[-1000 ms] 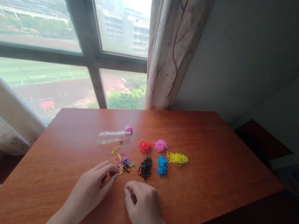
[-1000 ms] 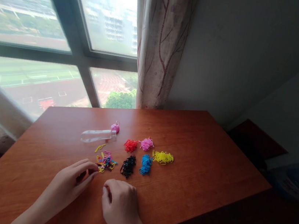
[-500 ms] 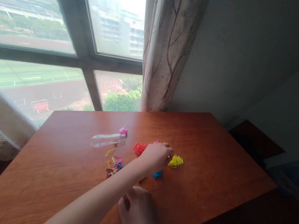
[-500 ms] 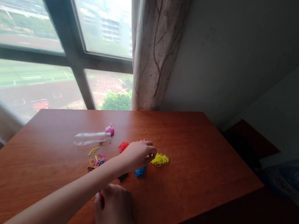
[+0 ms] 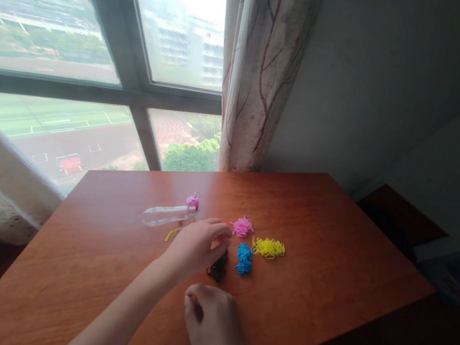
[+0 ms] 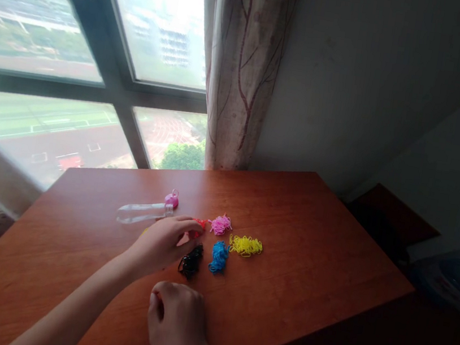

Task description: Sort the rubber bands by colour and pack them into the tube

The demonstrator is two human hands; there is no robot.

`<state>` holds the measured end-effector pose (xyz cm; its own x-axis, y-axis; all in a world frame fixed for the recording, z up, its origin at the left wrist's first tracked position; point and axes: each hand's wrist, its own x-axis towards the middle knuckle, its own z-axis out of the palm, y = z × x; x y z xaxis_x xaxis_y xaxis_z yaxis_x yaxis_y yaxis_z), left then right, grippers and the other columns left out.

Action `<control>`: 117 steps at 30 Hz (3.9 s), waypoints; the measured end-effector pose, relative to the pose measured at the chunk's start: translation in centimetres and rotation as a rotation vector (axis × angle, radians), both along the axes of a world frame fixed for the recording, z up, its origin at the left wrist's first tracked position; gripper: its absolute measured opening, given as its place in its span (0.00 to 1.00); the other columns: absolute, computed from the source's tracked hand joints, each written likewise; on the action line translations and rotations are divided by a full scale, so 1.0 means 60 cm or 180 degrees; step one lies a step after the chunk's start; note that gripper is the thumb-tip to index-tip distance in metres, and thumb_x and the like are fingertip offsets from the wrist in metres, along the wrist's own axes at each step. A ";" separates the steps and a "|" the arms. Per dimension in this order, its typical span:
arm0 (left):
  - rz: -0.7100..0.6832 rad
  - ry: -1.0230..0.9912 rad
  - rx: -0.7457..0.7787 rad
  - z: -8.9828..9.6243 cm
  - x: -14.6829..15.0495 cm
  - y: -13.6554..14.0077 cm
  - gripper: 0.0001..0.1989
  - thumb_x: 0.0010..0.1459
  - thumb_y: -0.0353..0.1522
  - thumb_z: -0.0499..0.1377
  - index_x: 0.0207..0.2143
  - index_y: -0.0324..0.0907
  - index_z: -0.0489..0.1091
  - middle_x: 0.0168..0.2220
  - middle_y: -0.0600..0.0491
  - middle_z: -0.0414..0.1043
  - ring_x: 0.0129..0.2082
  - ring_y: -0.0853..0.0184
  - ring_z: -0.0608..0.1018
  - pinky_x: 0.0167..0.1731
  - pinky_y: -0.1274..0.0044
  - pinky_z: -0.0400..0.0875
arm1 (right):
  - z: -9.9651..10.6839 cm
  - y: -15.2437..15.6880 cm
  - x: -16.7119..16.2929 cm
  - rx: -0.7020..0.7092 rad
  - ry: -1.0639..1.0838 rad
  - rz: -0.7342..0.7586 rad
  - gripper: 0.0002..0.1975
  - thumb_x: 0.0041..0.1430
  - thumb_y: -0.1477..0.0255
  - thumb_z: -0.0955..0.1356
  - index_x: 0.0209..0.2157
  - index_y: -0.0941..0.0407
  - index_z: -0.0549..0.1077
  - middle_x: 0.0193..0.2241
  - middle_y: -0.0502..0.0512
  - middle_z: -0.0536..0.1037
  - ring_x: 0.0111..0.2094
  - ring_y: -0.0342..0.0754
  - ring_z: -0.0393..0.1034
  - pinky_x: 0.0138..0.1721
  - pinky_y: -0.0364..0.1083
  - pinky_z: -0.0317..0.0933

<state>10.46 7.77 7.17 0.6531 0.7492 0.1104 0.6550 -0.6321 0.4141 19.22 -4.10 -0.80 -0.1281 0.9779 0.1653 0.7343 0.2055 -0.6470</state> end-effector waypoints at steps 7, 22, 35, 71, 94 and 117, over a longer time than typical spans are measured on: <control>0.0998 -0.0001 -0.0075 -0.041 -0.141 -0.053 0.11 0.62 0.37 0.52 0.40 0.47 0.73 0.35 0.55 0.77 0.28 0.68 0.77 0.27 0.79 0.66 | -0.008 0.001 -0.009 0.0177 -0.0032 -0.0197 0.08 0.59 0.79 0.63 0.32 0.53 0.71 0.26 0.47 0.77 0.27 0.44 0.71 0.28 0.43 0.50; 0.1165 -0.0151 -0.0305 -0.103 -0.172 -0.094 0.11 0.64 0.35 0.50 0.40 0.48 0.72 0.35 0.56 0.73 0.31 0.67 0.78 0.32 0.79 0.68 | 0.022 0.036 -0.035 -0.0039 -0.1243 -0.0579 0.05 0.61 0.77 0.67 0.34 0.54 0.72 0.27 0.54 0.79 0.29 0.50 0.76 0.27 0.43 0.55; 0.1348 -0.0103 -0.0336 -0.099 -0.183 -0.095 0.10 0.63 0.35 0.51 0.38 0.48 0.72 0.35 0.56 0.74 0.32 0.67 0.77 0.30 0.79 0.66 | 0.019 0.049 -0.043 -0.0080 -0.1431 -0.0617 0.07 0.61 0.80 0.66 0.33 0.54 0.73 0.27 0.54 0.79 0.28 0.51 0.76 0.25 0.43 0.55; 0.1296 0.0043 -0.0556 -0.097 -0.181 -0.093 0.12 0.64 0.37 0.49 0.37 0.47 0.72 0.38 0.54 0.73 0.35 0.64 0.78 0.34 0.76 0.67 | -0.005 0.014 0.076 0.0964 -0.0835 -0.0846 0.16 0.69 0.72 0.58 0.32 0.54 0.74 0.24 0.51 0.78 0.24 0.45 0.73 0.27 0.43 0.52; 0.1143 0.0112 -0.0569 -0.106 -0.184 -0.093 0.11 0.64 0.34 0.49 0.38 0.46 0.71 0.38 0.53 0.72 0.36 0.64 0.77 0.36 0.76 0.67 | 0.003 0.033 -0.053 0.0159 -0.0850 -0.0258 0.05 0.60 0.78 0.68 0.36 0.52 0.72 0.28 0.49 0.79 0.28 0.49 0.74 0.28 0.44 0.52; 0.1139 0.0062 -0.0442 -0.100 -0.180 -0.090 0.11 0.63 0.37 0.50 0.36 0.49 0.72 0.37 0.55 0.73 0.35 0.65 0.78 0.34 0.78 0.67 | -0.012 0.043 0.262 0.0545 -0.0738 -0.2087 0.22 0.64 0.55 0.59 0.33 0.55 0.78 0.23 0.56 0.78 0.24 0.49 0.72 0.26 0.44 0.54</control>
<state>-0.31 2.35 1.14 0.3487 0.9371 -0.0181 0.8326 -0.3008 0.4650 34.95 -1.52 -1.52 0.4267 0.8284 0.3629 0.8560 -0.2405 -0.4576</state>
